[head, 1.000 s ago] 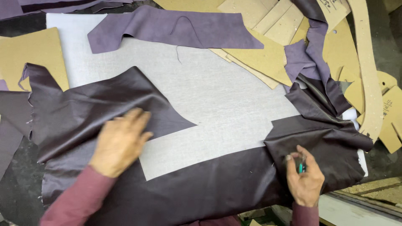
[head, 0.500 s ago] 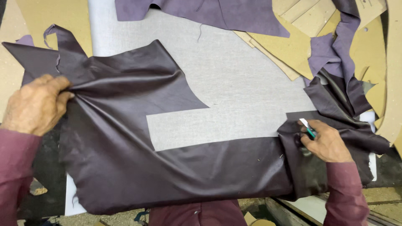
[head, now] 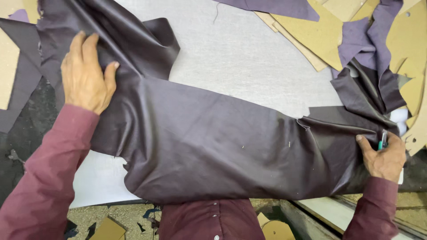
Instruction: The person uses a utility knife to cut dark leather along the edges of cardboard templates. They position the templates, cut around them, and remove the templates to reveal the cut leather pieces.
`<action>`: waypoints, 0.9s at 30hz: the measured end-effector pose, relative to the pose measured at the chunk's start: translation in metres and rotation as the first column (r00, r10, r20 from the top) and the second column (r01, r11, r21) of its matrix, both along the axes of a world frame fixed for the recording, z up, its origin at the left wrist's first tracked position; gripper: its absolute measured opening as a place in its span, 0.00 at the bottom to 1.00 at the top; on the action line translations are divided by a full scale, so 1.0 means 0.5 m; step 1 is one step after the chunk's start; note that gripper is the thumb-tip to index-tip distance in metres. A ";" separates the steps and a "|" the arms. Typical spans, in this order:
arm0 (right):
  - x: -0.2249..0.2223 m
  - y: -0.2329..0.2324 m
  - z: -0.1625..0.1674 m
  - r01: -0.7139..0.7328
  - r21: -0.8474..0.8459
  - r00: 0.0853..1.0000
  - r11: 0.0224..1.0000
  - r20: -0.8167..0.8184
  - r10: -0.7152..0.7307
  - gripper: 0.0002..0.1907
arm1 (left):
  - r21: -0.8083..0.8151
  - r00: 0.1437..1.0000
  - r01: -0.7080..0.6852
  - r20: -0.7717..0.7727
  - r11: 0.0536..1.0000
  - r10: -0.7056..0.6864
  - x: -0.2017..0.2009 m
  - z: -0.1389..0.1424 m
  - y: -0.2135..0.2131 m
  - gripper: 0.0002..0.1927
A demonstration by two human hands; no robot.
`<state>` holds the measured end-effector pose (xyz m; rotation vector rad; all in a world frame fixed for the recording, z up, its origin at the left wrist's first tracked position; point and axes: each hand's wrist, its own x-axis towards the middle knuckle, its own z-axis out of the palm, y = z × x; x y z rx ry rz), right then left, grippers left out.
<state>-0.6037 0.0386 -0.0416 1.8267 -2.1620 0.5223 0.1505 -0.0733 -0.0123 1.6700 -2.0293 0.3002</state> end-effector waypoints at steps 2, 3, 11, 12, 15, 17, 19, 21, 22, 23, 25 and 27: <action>-0.010 -0.010 -0.002 0.123 0.188 0.988 0.974 0.067 -0.138 0.23 | 0.026 0.994 -0.100 0.055 0.995 0.099 0.025 -0.020 0.049 0.30; -0.015 -0.012 -0.001 0.116 0.186 0.985 0.976 0.108 -0.137 0.21 | 0.029 0.985 -0.154 0.088 0.988 0.151 0.040 -0.027 0.067 0.30; -0.046 -0.207 0.127 0.125 0.001 0.972 0.992 0.203 -0.122 0.16 | 0.108 0.925 -0.373 0.129 0.922 0.359 0.087 -0.050 0.132 0.36; -0.048 -0.240 0.145 0.126 0.037 0.971 0.991 0.202 -0.131 0.16 | 0.115 0.921 -0.386 0.103 0.915 0.375 0.084 -0.043 0.130 0.36; -0.040 -0.327 0.189 0.129 0.117 0.970 0.985 0.190 -0.150 0.19 | 0.172 0.925 -0.333 -0.128 0.927 0.357 0.079 -0.024 0.129 0.31; -0.019 -0.335 0.189 0.121 0.069 0.980 0.990 0.152 -0.130 0.21 | 0.213 0.897 -0.304 -0.264 0.929 0.354 0.073 -0.008 0.127 0.25; 0.008 -0.297 0.153 0.028 -0.178 0.998 0.984 0.061 -0.018 0.23 | 0.265 0.864 -0.305 -0.328 0.915 0.383 0.068 0.003 0.128 0.20; 0.038 -0.232 0.108 -0.066 -0.320 0.997 0.945 0.005 0.071 0.26 | 0.222 0.906 -0.301 -0.239 0.927 0.351 0.067 0.009 0.134 0.15; 0.053 -0.195 0.082 -0.071 -0.329 0.997 0.942 0.010 0.079 0.27 | 0.204 0.924 -0.293 -0.189 0.934 0.332 0.065 0.005 0.138 0.12; 0.065 -0.157 0.059 -0.071 -0.329 0.996 0.942 0.021 0.083 0.28 | 0.199 0.937 -0.290 -0.140 0.936 0.320 0.070 0.004 0.148 0.12; 0.081 -0.085 0.026 0.029 -0.258 0.995 0.966 0.100 -0.003 0.23 | 0.210 0.948 -0.294 -0.064 0.932 0.313 0.082 -0.002 0.171 0.12; 0.091 -0.018 0.005 0.128 -0.201 0.986 0.971 0.129 -0.103 0.26 | 0.234 0.943 -0.318 -0.021 0.919 0.332 0.091 -0.014 0.192 0.12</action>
